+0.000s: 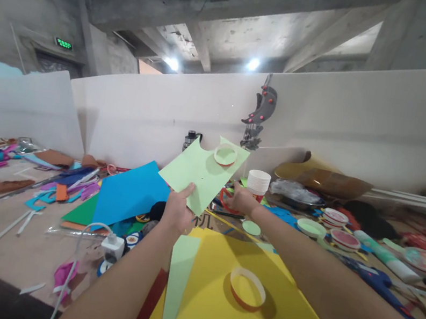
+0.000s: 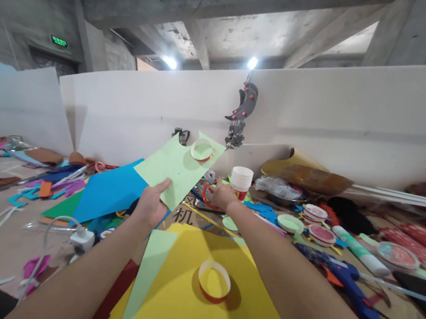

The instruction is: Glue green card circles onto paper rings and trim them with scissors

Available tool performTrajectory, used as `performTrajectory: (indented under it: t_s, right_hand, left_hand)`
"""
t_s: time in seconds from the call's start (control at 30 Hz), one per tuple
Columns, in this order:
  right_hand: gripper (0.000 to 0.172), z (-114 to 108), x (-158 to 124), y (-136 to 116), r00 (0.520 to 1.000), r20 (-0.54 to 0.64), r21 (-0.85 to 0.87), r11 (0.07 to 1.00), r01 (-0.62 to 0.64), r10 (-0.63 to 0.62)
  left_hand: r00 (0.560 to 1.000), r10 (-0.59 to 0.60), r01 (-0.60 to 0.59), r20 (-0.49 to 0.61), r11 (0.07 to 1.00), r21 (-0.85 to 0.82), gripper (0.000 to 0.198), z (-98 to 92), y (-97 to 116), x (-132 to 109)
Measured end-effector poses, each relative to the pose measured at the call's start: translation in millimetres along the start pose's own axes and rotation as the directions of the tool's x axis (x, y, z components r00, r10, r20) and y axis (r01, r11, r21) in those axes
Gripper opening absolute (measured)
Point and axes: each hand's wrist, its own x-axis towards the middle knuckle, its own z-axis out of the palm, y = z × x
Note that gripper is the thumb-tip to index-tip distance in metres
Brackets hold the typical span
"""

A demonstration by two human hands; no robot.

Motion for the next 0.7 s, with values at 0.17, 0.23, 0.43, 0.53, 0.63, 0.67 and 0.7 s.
performTrajectory:
  t_s: [0.17,0.23,0.43,0.53,0.63,0.67,0.7]
  right_hand:
    - [0.035,-16.8,-33.4,6.1,0.991,-0.093,0.412,0.91,-0.049,0.095]
    - [0.041,-22.8,-56.6,9.9,0.993,-0.084,0.554,0.832,-0.018,0.078]
    - [0.052,-40.3,-127.6,30.8,0.991,-0.136,0.738,0.666,0.11,-0.013]
    - [0.053,-49.2,-147.2,39.6,0.986,-0.149,0.701,0.696,0.155,-0.069]
    - [0.043,-54.3,-156.8,41.6,0.988,-0.132,0.639,0.755,0.149,-0.084]
    - [0.042,-55.0,-158.3,41.2,0.987,-0.124,0.619,0.77,0.156,-0.1]
    - [0.042,-55.2,-159.2,40.6,0.985,-0.125,0.599,0.782,0.17,-0.118]
  left_hand:
    - [0.999,-0.047,0.047,-0.026,0.999,-0.012,0.05,-0.1,1.0,1.0]
    - [0.998,-0.046,0.046,-0.037,0.999,-0.005,0.047,-0.9,1.1,2.8]
    - [0.995,-0.047,0.052,-0.084,0.997,0.058,0.038,-4.4,2.1,9.0]
    - [0.991,-0.077,0.086,-0.105,0.993,0.083,0.036,-3.8,5.6,10.2]
    - [0.991,-0.076,0.088,-0.107,0.989,0.116,0.039,-2.6,9.8,10.8]
    - [0.991,-0.079,0.092,-0.106,0.987,0.128,0.04,-2.3,10.9,11.0]
    - [0.991,-0.087,0.102,-0.104,0.985,0.142,0.04,-2.0,11.6,11.0]
